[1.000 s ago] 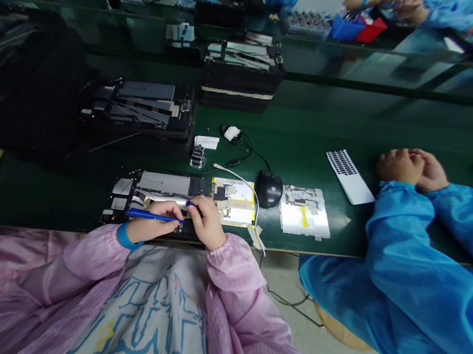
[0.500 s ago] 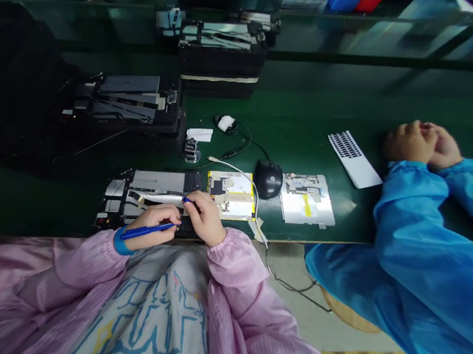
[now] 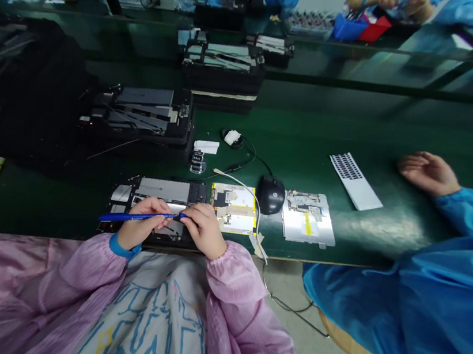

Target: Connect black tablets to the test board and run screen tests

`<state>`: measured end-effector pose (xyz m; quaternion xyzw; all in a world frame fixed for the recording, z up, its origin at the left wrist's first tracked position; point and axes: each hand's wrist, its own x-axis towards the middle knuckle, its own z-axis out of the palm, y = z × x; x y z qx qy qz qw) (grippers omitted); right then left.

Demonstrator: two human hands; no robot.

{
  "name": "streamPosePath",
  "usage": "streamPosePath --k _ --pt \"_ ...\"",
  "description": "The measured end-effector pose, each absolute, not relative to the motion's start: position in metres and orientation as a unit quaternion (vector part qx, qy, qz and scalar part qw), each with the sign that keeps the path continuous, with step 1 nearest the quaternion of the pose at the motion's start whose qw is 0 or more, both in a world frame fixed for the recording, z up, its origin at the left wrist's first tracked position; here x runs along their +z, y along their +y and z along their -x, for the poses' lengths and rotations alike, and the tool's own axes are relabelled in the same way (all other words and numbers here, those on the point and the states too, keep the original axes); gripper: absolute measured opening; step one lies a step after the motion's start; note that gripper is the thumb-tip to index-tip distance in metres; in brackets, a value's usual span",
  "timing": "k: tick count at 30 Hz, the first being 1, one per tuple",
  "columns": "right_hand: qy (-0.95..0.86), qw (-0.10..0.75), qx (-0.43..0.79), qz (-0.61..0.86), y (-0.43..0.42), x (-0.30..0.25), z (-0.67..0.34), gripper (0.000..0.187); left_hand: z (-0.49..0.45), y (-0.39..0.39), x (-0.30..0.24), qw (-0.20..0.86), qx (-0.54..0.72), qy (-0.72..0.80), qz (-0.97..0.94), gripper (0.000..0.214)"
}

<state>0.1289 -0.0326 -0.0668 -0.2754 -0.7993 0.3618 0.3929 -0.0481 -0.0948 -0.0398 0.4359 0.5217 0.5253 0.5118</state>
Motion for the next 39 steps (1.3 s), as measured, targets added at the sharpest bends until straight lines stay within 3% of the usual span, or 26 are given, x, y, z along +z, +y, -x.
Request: streamPosePath --k 8,14,16,20,25,29,35,37,39 --pt "-0.834 0.370 0.326 0.250 -0.034 -0.064 -0.127 0.031 0.045 -0.091 -0.026 0.455 0.424 0.564 -0.544 0.014" --pt "-0.847 0.330 0.365 0.204 -0.038 -0.046 -0.129 0.033 0.062 -0.105 -0.009 0.441 0.390 0.556 -0.586 0.011" --pt "-0.840 0.327 0.358 0.243 -0.040 -0.044 -0.132 0.033 0.086 -0.113 -0.007 0.425 0.430 0.576 -0.550 0.010" --pt "-0.810 0.299 0.235 0.446 -0.044 -0.061 -0.137 0.056 0.144 -0.124 -0.014 0.297 0.608 0.644 -0.356 0.014" --pt "-0.812 0.256 0.244 0.465 -0.047 -0.084 -0.127 0.065 0.167 -0.128 -0.028 0.377 0.674 0.589 -0.238 0.032" --pt "-0.760 0.304 0.345 0.460 -0.055 -0.074 -0.118 0.070 0.163 -0.134 -0.025 0.415 0.694 0.556 -0.191 0.028" --pt "-0.507 0.401 0.625 0.437 -0.048 -0.031 -0.156 0.069 0.143 -0.134 -0.013 0.442 0.738 0.478 -0.175 0.028" --pt "-0.453 0.430 0.616 0.480 -0.033 -0.015 -0.190 0.069 0.135 -0.125 -0.011 0.507 0.719 0.428 -0.205 0.029" --pt "-0.430 0.503 0.513 0.546 -0.012 0.000 -0.228 0.061 0.129 -0.114 -0.012 0.559 0.698 0.390 -0.221 0.028"
